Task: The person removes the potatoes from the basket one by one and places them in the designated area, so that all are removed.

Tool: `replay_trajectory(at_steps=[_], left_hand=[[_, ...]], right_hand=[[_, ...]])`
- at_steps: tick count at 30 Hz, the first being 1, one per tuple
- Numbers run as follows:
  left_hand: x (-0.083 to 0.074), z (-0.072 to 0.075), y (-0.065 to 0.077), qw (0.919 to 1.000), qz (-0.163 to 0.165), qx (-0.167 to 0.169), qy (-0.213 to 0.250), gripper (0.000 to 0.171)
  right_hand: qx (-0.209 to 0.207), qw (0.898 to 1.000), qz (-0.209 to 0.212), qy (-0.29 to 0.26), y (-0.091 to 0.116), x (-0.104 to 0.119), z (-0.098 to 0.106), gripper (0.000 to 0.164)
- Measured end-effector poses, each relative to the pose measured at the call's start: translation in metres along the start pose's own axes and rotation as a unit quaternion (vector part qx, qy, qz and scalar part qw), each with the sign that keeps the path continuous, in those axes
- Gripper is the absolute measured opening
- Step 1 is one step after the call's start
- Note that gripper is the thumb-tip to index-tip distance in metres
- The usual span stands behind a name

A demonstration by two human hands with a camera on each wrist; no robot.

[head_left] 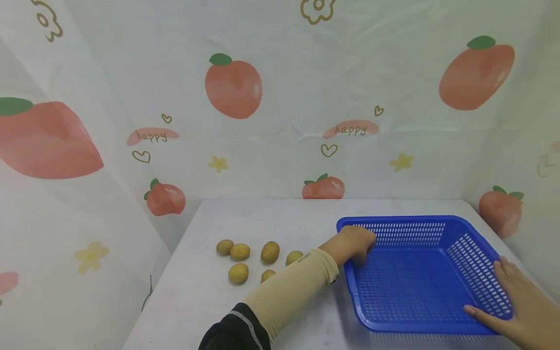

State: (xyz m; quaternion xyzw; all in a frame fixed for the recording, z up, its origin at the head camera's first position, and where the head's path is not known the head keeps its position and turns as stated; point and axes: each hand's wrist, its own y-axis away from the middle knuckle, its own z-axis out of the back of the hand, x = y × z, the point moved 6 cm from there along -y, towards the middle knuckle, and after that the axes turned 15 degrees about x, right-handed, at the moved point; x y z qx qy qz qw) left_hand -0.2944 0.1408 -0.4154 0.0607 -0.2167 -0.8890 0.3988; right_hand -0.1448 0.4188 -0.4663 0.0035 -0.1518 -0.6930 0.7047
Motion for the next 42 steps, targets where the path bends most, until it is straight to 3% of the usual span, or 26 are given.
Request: replay_trajectory(at_steps=[7, 13, 16, 24, 27, 33, 35, 42], left_hand=[[0.001, -0.002, -0.001, 0.9992, -0.009, 0.023, 0.031, 0.02], [0.0, -0.003, -0.01, 0.9887, -0.045, 0.085, 0.115, 0.054], [0.0, -0.002, -0.012, 0.9827, -0.051, 0.112, 0.139, 0.059], [0.001, 0.004, -0.013, 0.9763, -0.037, 0.14, 0.161, 0.034], [-0.001, 0.004, -0.014, 0.9741, -0.027, 0.154, 0.163, 0.034], [-0.001, 0.007, -0.01, 0.9791, 0.015, 0.171, 0.108, 0.032], [-0.002, 0.007, -0.009, 0.9775, 0.026, 0.185, 0.098, 0.03], [-0.005, 0.002, -0.014, 0.9697, -0.004, 0.225, 0.096, 0.023]], right_hand=[[0.004, 1.0, 0.003, -0.006, 0.001, 0.003, 0.002, 0.134], [0.006, 1.0, 0.002, -0.008, 0.001, 0.003, 0.003, 0.133], [0.007, 1.0, 0.002, -0.006, 0.001, 0.003, 0.003, 0.133], [0.002, 1.0, -0.001, -0.003, 0.001, 0.0, 0.002, 0.134], [0.004, 1.0, -0.002, -0.001, 0.0, -0.003, 0.0, 0.134], [0.005, 1.0, -0.006, 0.005, -0.003, -0.008, -0.003, 0.136], [0.003, 1.0, -0.008, 0.006, -0.004, -0.009, -0.004, 0.136], [-0.001, 1.0, -0.005, -0.001, -0.001, -0.003, 0.0, 0.135]])
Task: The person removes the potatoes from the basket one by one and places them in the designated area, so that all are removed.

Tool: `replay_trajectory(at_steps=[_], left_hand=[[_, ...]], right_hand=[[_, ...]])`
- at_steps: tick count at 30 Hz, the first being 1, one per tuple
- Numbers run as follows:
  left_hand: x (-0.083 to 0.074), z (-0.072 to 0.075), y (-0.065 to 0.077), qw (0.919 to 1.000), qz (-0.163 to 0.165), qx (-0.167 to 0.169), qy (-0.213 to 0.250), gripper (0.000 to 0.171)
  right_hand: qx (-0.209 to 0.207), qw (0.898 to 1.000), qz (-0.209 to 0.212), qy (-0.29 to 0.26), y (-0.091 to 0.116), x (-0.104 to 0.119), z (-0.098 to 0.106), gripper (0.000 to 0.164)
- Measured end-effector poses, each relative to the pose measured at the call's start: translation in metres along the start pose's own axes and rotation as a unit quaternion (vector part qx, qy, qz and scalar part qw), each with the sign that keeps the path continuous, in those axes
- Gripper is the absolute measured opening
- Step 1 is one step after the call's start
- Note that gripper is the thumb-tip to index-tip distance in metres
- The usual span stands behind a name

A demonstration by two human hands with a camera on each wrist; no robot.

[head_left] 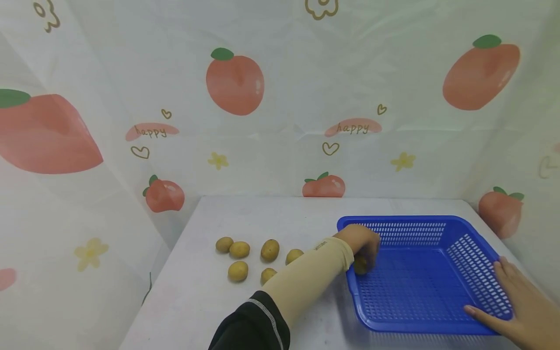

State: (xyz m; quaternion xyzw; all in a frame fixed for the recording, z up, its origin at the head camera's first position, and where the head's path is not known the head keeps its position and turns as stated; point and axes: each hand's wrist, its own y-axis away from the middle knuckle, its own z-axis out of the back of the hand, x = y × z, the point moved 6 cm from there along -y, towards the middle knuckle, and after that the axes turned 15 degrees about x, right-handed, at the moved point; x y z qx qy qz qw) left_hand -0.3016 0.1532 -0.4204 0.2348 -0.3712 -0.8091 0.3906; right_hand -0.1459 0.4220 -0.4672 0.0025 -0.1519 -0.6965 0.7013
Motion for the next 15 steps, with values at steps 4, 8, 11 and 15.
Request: replay_trajectory(at_steps=[4, 8, 11, 15], left_hand=[[0.001, -0.004, -0.005, 0.9991, -0.026, 0.017, 0.03, 0.029], [0.001, -0.008, -0.005, 0.9917, -0.069, 0.043, 0.1, 0.03], [0.002, -0.009, -0.002, 0.9852, -0.087, 0.05, 0.139, 0.023], [0.002, -0.004, 0.005, 0.9813, -0.116, 0.02, 0.153, 0.011]], right_hand=[[0.0, 1.0, 0.004, -0.003, 0.003, 0.005, 0.004, 0.135], [0.004, 1.0, 0.004, -0.003, 0.003, 0.005, 0.005, 0.134], [0.005, 1.0, 0.004, -0.003, 0.002, 0.003, 0.005, 0.134], [0.001, 1.0, 0.006, -0.003, 0.001, 0.001, 0.004, 0.135]])
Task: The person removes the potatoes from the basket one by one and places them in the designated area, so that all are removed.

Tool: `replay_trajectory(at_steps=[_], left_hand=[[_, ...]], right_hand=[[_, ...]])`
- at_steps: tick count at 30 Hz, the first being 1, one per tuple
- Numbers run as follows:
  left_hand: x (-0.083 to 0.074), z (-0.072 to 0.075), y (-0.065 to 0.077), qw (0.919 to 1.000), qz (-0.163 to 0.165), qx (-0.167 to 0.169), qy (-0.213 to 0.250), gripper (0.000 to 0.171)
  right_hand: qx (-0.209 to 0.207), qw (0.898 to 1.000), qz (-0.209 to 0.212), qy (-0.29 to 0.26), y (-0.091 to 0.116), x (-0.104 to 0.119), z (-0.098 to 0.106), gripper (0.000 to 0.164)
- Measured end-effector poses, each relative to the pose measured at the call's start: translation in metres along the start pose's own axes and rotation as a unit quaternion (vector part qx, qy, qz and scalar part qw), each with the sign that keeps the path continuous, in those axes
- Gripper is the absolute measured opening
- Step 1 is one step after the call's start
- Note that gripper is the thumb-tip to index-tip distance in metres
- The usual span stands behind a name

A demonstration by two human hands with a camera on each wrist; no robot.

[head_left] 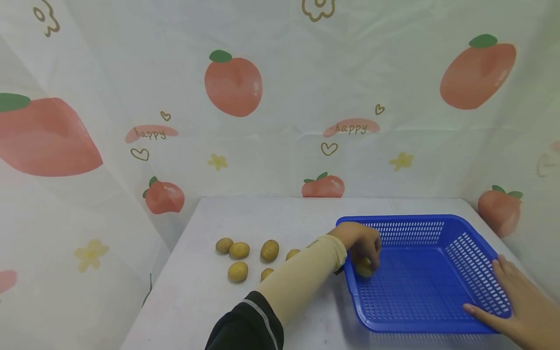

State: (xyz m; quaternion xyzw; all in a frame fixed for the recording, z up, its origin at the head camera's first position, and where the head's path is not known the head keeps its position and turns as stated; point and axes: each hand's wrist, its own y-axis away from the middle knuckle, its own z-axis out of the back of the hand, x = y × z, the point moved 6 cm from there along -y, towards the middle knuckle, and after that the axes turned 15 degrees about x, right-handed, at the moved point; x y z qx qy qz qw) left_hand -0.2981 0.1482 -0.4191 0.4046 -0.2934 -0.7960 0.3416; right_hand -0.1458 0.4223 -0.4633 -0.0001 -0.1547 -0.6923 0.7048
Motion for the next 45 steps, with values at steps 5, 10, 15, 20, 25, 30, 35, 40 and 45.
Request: replay_trajectory(at_steps=[5, 10, 15, 20, 25, 30, 35, 40, 45], left_hand=[[-0.007, 0.008, 0.013, 0.9928, -0.104, -0.055, 0.023, 0.006], [-0.008, 0.02, 0.037, 0.9731, -0.187, -0.132, -0.023, 0.006], [-0.005, 0.022, 0.075, 0.9361, -0.253, -0.226, -0.092, 0.011], [0.006, 0.012, 0.118, 0.8866, -0.283, -0.339, -0.137, 0.012], [0.028, 0.001, 0.159, 0.8401, -0.324, -0.416, -0.127, 0.01], [0.068, -0.013, 0.191, 0.8227, -0.319, -0.46, -0.1, 0.012], [0.121, -0.03, 0.216, 0.8397, -0.27, -0.47, -0.024, 0.013], [0.181, -0.054, 0.236, 0.8469, -0.186, -0.497, 0.032, 0.017], [0.232, -0.081, 0.248, 0.8474, -0.109, -0.515, 0.068, 0.018]], right_hand=[[0.002, 1.0, 0.0, 0.0, 0.0, 0.0, 0.001, 0.135], [0.006, 1.0, 0.005, -0.001, 0.0, 0.002, 0.003, 0.134], [0.001, 1.0, 0.006, 0.003, -0.001, 0.001, 0.003, 0.135], [0.004, 1.0, 0.004, 0.005, 0.0, 0.0, 0.0, 0.137], [0.006, 1.0, -0.003, 0.008, 0.001, -0.001, -0.003, 0.137], [0.002, 1.0, -0.009, 0.011, 0.001, 0.0, -0.002, 0.138], [-0.002, 1.0, -0.013, 0.011, 0.002, 0.002, -0.001, 0.138], [0.01, 1.0, -0.01, 0.004, 0.001, 0.004, -0.003, 0.136], [0.018, 1.0, -0.01, 0.002, 0.0, 0.002, -0.004, 0.137]])
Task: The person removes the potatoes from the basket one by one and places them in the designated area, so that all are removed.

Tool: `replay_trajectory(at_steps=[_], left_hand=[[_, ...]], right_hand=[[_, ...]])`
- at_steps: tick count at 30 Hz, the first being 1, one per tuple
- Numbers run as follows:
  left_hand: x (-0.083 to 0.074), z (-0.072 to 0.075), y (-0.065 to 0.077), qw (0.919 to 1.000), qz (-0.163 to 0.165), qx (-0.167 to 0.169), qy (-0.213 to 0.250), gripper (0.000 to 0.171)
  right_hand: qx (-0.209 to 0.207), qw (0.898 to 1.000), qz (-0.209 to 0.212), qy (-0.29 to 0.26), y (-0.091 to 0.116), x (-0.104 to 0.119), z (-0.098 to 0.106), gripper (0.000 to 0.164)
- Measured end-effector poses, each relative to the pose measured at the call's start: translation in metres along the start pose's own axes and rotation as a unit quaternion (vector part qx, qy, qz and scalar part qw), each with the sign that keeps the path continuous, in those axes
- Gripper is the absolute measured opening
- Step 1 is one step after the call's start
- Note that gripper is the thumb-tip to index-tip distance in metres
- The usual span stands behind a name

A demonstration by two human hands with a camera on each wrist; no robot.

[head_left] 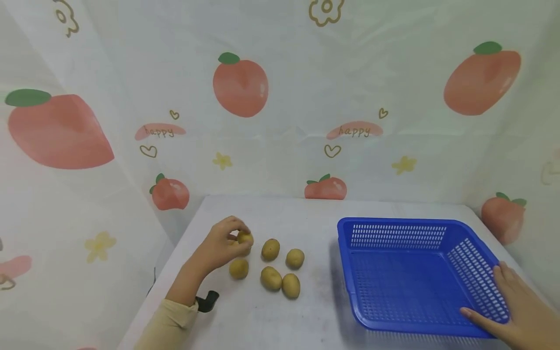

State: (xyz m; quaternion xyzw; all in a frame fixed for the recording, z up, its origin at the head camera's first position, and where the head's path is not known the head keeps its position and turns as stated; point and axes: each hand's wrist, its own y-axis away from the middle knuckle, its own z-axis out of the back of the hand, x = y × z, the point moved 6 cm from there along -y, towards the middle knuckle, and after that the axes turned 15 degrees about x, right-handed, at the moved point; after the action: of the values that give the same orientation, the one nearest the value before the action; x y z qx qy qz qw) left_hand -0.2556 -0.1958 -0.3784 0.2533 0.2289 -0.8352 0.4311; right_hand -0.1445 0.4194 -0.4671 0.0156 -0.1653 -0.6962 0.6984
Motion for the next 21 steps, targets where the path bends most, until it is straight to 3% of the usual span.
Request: replay_trajectory(at_steps=[5, 9, 14, 21], left_hand=[[0.031, 0.003, 0.028, 0.9984, 0.051, -0.024, -0.005, 0.02], [0.048, 0.003, 0.042, 0.9961, 0.084, -0.028, 0.0, 0.018], [0.063, 0.001, 0.05, 0.9925, 0.121, -0.013, 0.007, 0.016], [0.078, -0.004, 0.053, 0.9901, 0.14, 0.007, 0.007, 0.016]], right_hand=[[-0.006, 1.0, 0.002, 0.003, 0.0, -0.002, -0.001, 0.137], [-0.012, 1.0, 0.003, 0.003, -0.001, -0.003, -0.001, 0.137], [-0.019, 1.0, 0.001, -0.002, 0.0, -0.002, -0.002, 0.136], [-0.022, 1.0, 0.008, -0.004, -0.001, -0.001, 0.001, 0.136]])
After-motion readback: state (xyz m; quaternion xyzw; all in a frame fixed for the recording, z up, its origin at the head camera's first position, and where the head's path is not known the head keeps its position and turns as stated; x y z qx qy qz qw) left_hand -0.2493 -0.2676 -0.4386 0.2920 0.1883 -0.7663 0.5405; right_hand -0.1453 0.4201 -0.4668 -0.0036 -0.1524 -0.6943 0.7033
